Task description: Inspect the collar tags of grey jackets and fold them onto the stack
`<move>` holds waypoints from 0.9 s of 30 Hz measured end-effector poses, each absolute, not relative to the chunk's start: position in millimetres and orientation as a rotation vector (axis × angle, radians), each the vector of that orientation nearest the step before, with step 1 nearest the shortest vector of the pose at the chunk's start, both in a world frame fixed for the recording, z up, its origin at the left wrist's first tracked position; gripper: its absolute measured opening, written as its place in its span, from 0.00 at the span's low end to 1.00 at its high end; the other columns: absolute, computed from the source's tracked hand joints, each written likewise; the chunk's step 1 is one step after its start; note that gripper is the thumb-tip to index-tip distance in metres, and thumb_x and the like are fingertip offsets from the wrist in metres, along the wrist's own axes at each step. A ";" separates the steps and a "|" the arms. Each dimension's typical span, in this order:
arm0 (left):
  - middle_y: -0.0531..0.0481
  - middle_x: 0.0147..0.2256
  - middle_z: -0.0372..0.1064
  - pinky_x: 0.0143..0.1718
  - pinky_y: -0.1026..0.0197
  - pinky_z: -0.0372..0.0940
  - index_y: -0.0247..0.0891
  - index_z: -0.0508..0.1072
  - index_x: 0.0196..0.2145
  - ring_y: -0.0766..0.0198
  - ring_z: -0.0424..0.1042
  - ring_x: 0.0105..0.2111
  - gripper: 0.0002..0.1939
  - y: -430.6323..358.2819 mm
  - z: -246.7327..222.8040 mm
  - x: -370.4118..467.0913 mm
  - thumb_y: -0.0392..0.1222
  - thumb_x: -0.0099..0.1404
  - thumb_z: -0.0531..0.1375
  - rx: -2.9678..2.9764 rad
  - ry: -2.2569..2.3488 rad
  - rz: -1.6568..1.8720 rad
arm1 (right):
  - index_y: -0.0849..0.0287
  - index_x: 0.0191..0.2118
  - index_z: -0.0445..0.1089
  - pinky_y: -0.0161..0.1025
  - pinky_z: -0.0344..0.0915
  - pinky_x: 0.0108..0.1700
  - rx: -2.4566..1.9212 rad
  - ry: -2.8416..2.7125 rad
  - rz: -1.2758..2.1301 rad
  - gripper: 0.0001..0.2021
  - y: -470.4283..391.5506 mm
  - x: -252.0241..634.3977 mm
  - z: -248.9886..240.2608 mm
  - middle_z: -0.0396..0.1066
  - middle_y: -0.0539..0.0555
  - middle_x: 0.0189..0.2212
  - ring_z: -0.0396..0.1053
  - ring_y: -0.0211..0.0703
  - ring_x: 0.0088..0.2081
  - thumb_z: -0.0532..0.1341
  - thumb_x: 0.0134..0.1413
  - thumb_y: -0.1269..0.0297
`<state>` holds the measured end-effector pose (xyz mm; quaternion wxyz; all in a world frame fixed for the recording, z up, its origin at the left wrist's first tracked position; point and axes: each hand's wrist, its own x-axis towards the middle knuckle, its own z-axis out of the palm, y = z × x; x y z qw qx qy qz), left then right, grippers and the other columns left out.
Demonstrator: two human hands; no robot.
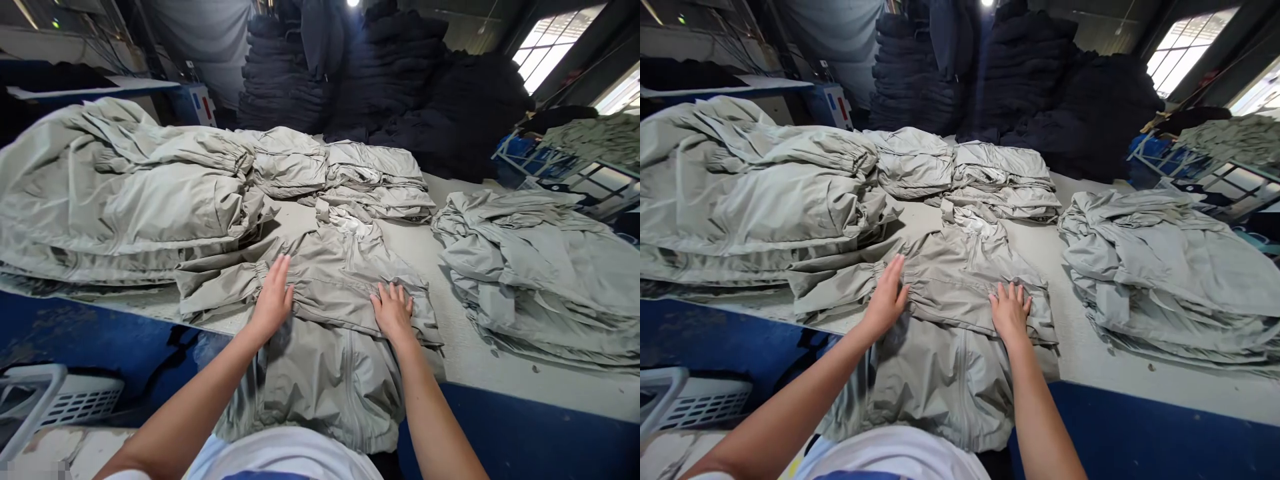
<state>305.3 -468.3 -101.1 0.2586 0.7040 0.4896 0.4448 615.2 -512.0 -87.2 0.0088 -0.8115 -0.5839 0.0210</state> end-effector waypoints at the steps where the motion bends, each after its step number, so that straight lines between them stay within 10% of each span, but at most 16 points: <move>1: 0.38 0.76 0.45 0.75 0.41 0.47 0.40 0.55 0.74 0.51 0.45 0.76 0.33 -469.0 -103.7 307.3 0.43 0.75 0.55 2.130 1.321 1.119 | 0.56 0.75 0.57 0.66 0.44 0.73 -2.466 -1.839 -0.013 0.29 -513.0 611.3 -89.0 0.49 0.63 0.76 0.42 0.64 0.77 0.47 0.76 0.53; 8: 0.40 0.74 0.52 0.75 0.34 0.41 0.39 0.60 0.73 0.47 0.47 0.75 0.30 -474.4 -124.3 324.9 0.52 0.78 0.51 2.616 1.319 0.365 | 0.48 0.74 0.58 0.68 0.39 0.73 -2.285 -2.072 0.175 0.27 -511.8 584.6 -104.7 0.49 0.57 0.76 0.43 0.58 0.77 0.49 0.75 0.52; 14: 0.30 0.74 0.48 0.75 0.36 0.34 0.28 0.59 0.71 0.43 0.41 0.76 0.31 -466.0 -101.0 290.8 0.42 0.75 0.53 2.394 1.701 0.680 | 0.52 0.71 0.63 0.65 0.43 0.74 -2.151 -2.022 0.316 0.27 -521.5 597.2 -103.8 0.53 0.60 0.75 0.46 0.57 0.76 0.52 0.73 0.52; 18: 0.17 0.64 0.64 0.71 0.34 0.51 0.18 0.70 0.61 0.30 0.61 0.68 0.28 -451.1 -92.5 257.7 0.39 0.68 0.60 1.933 1.861 0.857 | 0.55 0.69 0.66 0.63 0.45 0.75 -1.934 -1.962 0.432 0.27 -531.3 590.7 -95.5 0.58 0.63 0.73 0.49 0.58 0.75 0.55 0.71 0.51; 22: 0.25 0.52 0.77 0.59 0.37 0.68 0.26 0.74 0.59 0.36 0.77 0.56 0.24 -452.7 -67.6 244.6 0.42 0.75 0.51 1.757 1.915 0.995 | 0.53 0.67 0.70 0.61 0.50 0.74 -1.597 -1.833 0.748 0.28 -540.9 567.9 -74.2 0.60 0.62 0.71 0.53 0.58 0.74 0.58 0.69 0.44; 27: 0.46 0.67 0.67 0.70 0.45 0.62 0.47 0.65 0.68 0.54 0.65 0.68 0.23 -506.6 -12.7 282.9 0.45 0.80 0.48 2.032 1.171 1.593 | 0.43 0.76 0.50 0.58 0.60 0.69 -0.951 -1.439 1.451 0.45 -558.4 527.2 -33.0 0.53 0.60 0.75 0.59 0.58 0.71 0.62 0.60 0.32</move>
